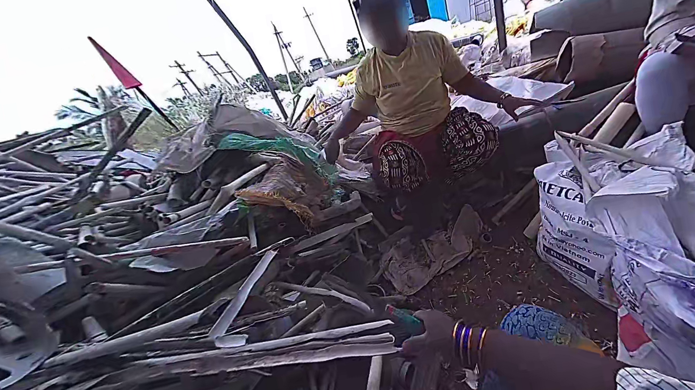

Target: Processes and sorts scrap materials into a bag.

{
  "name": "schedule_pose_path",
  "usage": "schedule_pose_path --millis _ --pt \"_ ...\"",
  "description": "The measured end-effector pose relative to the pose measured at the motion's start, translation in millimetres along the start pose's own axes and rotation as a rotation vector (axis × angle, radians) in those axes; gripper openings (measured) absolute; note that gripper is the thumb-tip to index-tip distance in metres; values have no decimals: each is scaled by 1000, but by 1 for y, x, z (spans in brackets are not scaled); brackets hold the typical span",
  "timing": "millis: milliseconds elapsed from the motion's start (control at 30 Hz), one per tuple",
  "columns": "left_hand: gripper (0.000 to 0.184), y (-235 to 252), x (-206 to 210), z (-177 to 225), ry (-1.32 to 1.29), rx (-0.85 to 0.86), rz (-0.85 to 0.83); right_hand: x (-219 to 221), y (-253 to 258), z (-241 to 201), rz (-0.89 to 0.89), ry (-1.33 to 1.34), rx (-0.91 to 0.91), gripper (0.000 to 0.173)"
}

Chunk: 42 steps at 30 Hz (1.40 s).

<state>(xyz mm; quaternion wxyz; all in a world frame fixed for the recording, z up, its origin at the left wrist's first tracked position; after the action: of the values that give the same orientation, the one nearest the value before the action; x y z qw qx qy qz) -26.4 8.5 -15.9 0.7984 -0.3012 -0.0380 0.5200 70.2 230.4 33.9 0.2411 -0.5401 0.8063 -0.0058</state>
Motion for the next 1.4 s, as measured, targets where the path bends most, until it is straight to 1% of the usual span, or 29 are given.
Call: schedule_pose_path --millis 67,100,167,233,300,367,400,433,467,500,533,567,600,633,667,733,767,800,867,900,933,1033,1100,1200,1400 --pt "12 -33 -1 4 -107 -5 -47 -27 -20 -10 93 7 -24 51" --pt "16 -43 -2 1 -169 -10 -59 -40 -31 -14 140 20 -42 50" --pt "23 -55 -3 -8 -315 -32 -89 -64 -61 -21 262 95 -83 45" --pt "27 -59 1 -13 -464 -65 -150 -87 -91 -24 456 198 -199 42" --pt "30 -60 9 -12 -566 -93 -231 -106 -121 -21 706 214 -374 45" --pt "32 -59 17 -10 -608 -104 -302 -115 -145 -10 926 193 -540 51" --pt "32 -58 21 -8 -618 -110 -333 -113 -150 -1 988 173 -572 53" --pt "33 -58 24 -5 -626 -115 -367 -108 -151 11 1009 134 -562 55" --pt "35 -59 28 -2 -631 -119 -405 -99 -149 25 980 63 -492 57" --pt "36 -60 32 1 -626 -123 -444 -89 -145 39 870 -52 -360 57" --pt "36 -62 36 4 -614 -123 -481 -78 -139 50 665 -180 -164 57" --pt "36 -64 40 8 -599 -124 -514 -69 -132 61 395 -298 78 58" --pt "36 -66 46 10 -585 -130 -542 -63 -127 72 216 -365 231 56" --pt "35 -68 50 12 -568 -148 -555 -61 -127 77 177 -374 291 55" --pt "33 -70 54 13 -558 -168 -556 -60 -130 77 237 -344 272 55" --pt "31 -71 61 15 -575 -167 -562 -62 -137 70 419 -279 133 56" --pt "32 -72 64 18 -591 -156 -578 -60 -139 67 434 -276 112 56" --pt "33 -75 66 21 -608 -142 -607 -57 -138 66 373 -296 130 56" --pt "35 -82 69 27 -633 -128 -662 -50 -133 68 144 -344 202 51" --pt "33 -85 70 29 -643 -134 -673 -47 -131 70 81 -356 210 49" --pt "30 -86 69 30 -654 -151 -663 -44 -130 70 61 -355 207 49" --pt "25 -82 67 28 -699 -191 -574 -39 -128 73 100 -329 195 48" --pt "24 -78 63 27 -721 -196 -553 -36 -127 75 111 -308 198 47" --pt "25 -77 61 28 -728 -175 -568 -34 -127 76 108 -292 172 48" --pt "27 -83 59 30 -640 -125 -579 -30 -131 70 105 -255 128 47"
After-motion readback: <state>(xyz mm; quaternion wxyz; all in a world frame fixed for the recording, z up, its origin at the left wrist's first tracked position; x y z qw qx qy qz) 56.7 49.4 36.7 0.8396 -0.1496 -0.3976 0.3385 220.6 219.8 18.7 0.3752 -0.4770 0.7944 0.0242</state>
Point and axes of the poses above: each hand's wrist, its own y-axis towards the middle knuckle, its own x-axis out of the palm, z = x × y, the point moved 6 cm from there along y, towards the middle knuckle, and after that the axes turned 7 degrees about y, right-handed, at the moved point
